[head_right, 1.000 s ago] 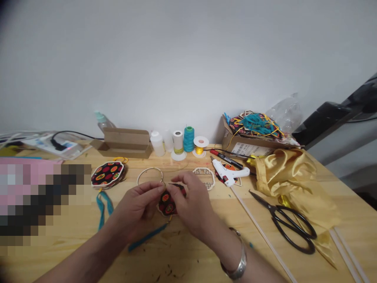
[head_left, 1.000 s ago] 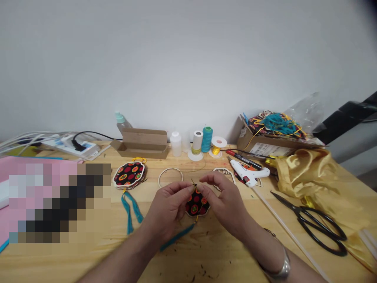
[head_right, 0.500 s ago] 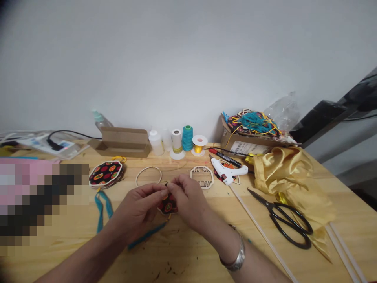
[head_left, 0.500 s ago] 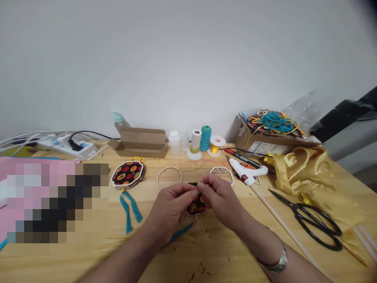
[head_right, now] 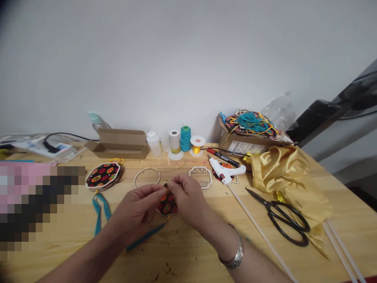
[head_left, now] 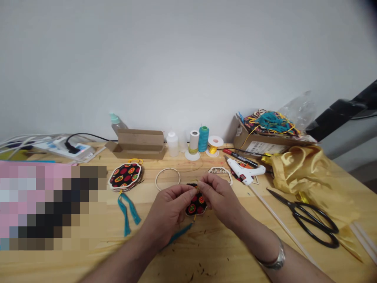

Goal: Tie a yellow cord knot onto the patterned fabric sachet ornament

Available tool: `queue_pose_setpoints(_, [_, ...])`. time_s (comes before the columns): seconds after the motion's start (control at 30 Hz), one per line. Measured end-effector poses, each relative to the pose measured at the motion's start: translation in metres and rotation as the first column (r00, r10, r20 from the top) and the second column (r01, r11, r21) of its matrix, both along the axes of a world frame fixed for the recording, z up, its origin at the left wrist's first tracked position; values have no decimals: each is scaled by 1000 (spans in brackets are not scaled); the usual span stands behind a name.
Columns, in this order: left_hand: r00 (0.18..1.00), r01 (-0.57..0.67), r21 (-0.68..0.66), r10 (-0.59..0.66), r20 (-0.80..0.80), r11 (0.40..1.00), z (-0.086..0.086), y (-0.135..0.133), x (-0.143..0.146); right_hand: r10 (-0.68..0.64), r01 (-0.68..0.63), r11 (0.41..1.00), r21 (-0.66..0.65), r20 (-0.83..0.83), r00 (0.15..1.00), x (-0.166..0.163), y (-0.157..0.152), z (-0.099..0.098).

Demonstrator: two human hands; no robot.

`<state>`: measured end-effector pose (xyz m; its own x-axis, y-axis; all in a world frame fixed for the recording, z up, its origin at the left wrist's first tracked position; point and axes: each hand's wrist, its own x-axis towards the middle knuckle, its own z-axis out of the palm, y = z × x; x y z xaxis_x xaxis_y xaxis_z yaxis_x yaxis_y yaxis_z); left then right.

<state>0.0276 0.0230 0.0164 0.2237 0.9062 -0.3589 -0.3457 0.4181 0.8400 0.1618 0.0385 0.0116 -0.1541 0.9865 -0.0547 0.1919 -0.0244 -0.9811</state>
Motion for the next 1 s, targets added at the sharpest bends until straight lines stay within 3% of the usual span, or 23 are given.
queue_pose_setpoints(0.5, [996, -49, 13, 50, -73, 999, -2, 1, -1, 58, -60, 994, -91, -34, 998, 3, 2, 4])
queue_pose_setpoints(0.8, [996, -20, 27, 23, -90, 999, -3, -1, -1, 47, -49, 998, 26, 67, 997, 5, 2, 3])
queue_pose_setpoints(0.9, [973, -61, 89, 79, -215, 994, -1, 0, -2, 25, -41, 993, 113, 135, 990, 7, 4, 0])
queue_pose_setpoints(1.0, [912, -84, 251, 176, -370, 964, -1, 1, -5, -33, -9, 981, 193, 215, 976, 8, 6, -2])
